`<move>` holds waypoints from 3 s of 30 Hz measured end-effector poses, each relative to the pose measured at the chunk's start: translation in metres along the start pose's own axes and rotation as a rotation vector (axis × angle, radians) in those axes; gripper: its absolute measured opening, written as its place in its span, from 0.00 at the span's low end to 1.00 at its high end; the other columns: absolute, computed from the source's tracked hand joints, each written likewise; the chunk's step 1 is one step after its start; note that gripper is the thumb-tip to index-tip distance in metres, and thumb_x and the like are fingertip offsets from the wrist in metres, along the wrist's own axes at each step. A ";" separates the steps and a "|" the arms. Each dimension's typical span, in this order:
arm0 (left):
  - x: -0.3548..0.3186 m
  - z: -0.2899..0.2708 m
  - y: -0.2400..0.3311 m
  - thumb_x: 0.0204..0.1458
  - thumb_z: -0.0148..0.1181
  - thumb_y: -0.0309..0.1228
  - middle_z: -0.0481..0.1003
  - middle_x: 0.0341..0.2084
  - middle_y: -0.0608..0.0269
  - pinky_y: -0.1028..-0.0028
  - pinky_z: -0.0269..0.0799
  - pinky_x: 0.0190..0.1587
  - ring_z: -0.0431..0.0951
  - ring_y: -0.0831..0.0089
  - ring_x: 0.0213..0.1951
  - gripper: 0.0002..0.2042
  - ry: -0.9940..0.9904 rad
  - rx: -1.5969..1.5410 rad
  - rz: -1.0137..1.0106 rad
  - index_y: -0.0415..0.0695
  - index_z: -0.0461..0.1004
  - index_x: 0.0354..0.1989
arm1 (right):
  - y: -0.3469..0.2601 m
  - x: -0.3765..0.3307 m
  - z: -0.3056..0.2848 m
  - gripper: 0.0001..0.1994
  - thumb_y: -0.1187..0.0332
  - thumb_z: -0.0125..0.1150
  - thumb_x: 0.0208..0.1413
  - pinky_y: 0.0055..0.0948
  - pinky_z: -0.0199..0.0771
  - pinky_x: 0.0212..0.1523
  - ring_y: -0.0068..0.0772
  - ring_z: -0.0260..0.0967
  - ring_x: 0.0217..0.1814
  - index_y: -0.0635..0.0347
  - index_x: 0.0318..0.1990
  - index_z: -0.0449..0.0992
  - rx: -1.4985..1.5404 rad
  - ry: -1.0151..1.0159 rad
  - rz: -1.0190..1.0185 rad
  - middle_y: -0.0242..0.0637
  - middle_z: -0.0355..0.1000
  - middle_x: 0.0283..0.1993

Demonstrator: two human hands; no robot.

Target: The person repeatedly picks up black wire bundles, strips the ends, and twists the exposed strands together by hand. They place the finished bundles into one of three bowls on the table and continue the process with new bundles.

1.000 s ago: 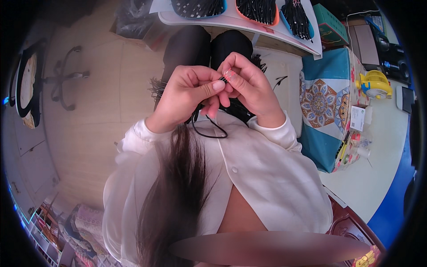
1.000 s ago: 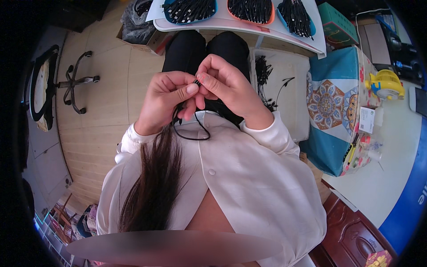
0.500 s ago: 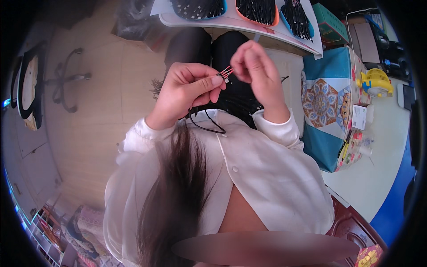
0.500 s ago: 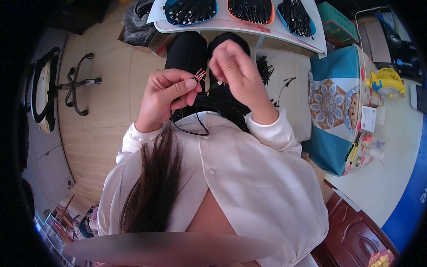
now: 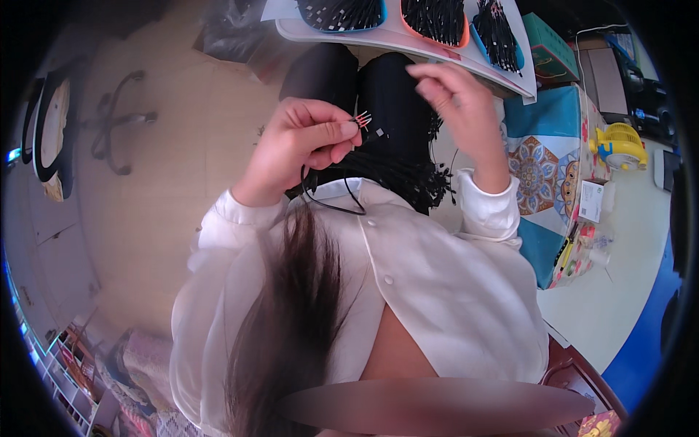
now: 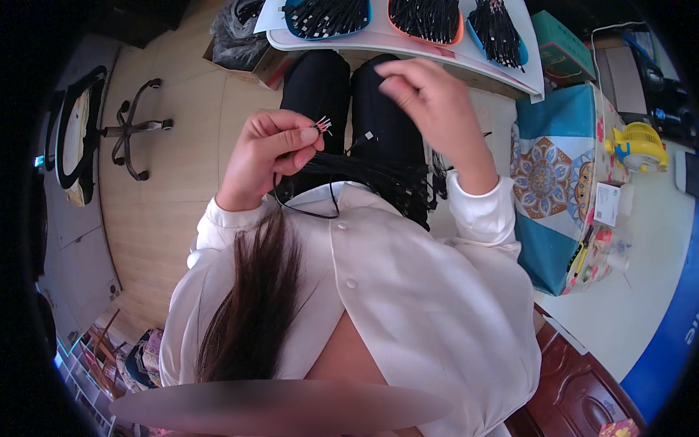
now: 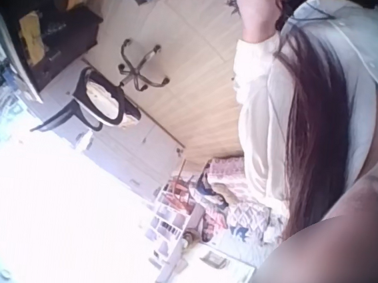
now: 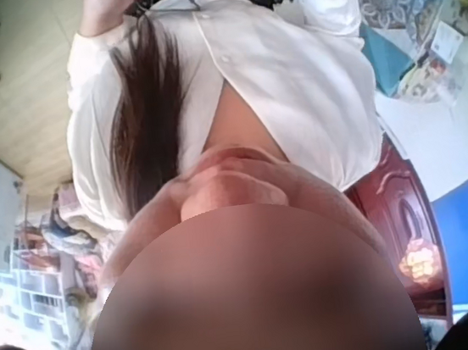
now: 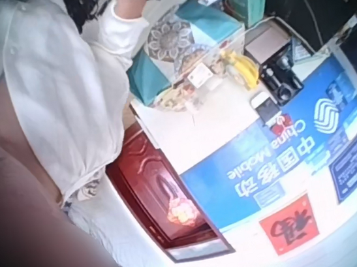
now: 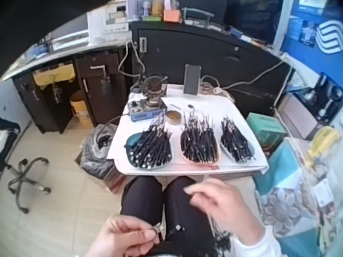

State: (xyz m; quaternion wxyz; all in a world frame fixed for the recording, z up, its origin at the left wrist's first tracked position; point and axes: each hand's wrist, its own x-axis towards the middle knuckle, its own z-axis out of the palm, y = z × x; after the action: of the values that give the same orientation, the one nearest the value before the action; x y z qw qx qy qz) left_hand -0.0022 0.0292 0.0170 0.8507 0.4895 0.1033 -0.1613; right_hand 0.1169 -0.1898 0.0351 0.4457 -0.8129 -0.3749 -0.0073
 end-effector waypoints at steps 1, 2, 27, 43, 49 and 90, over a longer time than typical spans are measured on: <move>0.000 -0.001 0.002 0.55 0.58 0.26 0.71 0.16 0.66 0.85 0.46 0.16 0.60 0.88 0.15 0.07 -0.010 0.014 -0.007 0.34 0.78 0.30 | -0.001 -0.002 0.002 0.11 0.71 0.65 0.52 0.23 0.70 0.35 0.25 0.69 0.35 0.61 0.43 0.78 -0.105 -0.106 -0.110 0.34 0.72 0.37; 0.001 -0.001 0.005 0.56 0.57 0.26 0.71 0.15 0.66 0.85 0.46 0.16 0.60 0.88 0.15 0.07 -0.029 0.022 -0.002 0.35 0.78 0.30 | -0.003 -0.003 0.002 0.14 0.71 0.67 0.49 0.25 0.71 0.36 0.28 0.70 0.37 0.60 0.45 0.78 -0.124 -0.075 -0.225 0.35 0.72 0.38; 0.001 0.010 -0.009 0.42 0.58 0.15 0.70 0.18 0.53 0.69 0.68 0.21 0.72 0.57 0.19 0.10 0.062 1.423 1.018 0.35 0.74 0.35 | -0.016 -0.004 0.018 0.08 0.70 0.64 0.53 0.23 0.69 0.32 0.21 0.68 0.32 0.65 0.36 0.76 0.680 -0.522 0.554 0.29 0.72 0.31; 0.002 0.006 -0.008 0.50 0.59 0.17 0.74 0.20 0.61 0.79 0.67 0.24 0.73 0.75 0.21 0.05 -0.001 0.934 0.627 0.32 0.77 0.35 | -0.019 -0.016 0.019 0.10 0.75 0.67 0.45 0.27 0.69 0.33 0.35 0.67 0.33 0.62 0.35 0.74 -0.191 -0.125 -0.489 0.36 0.69 0.35; 0.004 0.009 -0.012 0.42 0.61 0.15 0.73 0.21 0.54 0.75 0.69 0.23 0.74 0.64 0.20 0.10 -0.034 1.545 1.187 0.33 0.75 0.35 | -0.005 -0.020 0.024 0.09 0.65 0.57 0.61 0.15 0.67 0.33 0.15 0.65 0.32 0.63 0.37 0.76 1.273 -0.627 0.919 0.24 0.71 0.31; 0.013 -0.001 -0.033 0.57 0.52 0.26 0.62 0.16 0.72 0.81 0.42 0.17 0.50 0.85 0.14 0.06 -0.467 -0.676 -0.082 0.37 0.72 0.39 | -0.019 -0.015 0.019 0.14 0.72 0.70 0.41 0.27 0.67 0.30 0.32 0.72 0.35 0.61 0.38 0.79 -0.225 0.153 -0.814 0.34 0.75 0.37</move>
State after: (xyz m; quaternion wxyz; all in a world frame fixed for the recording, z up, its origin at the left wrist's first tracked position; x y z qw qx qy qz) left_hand -0.0028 0.0126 -0.0147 0.9570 0.1284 -0.0261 -0.2587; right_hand 0.0879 -0.1789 0.0323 0.3415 -0.6391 -0.6281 -0.2837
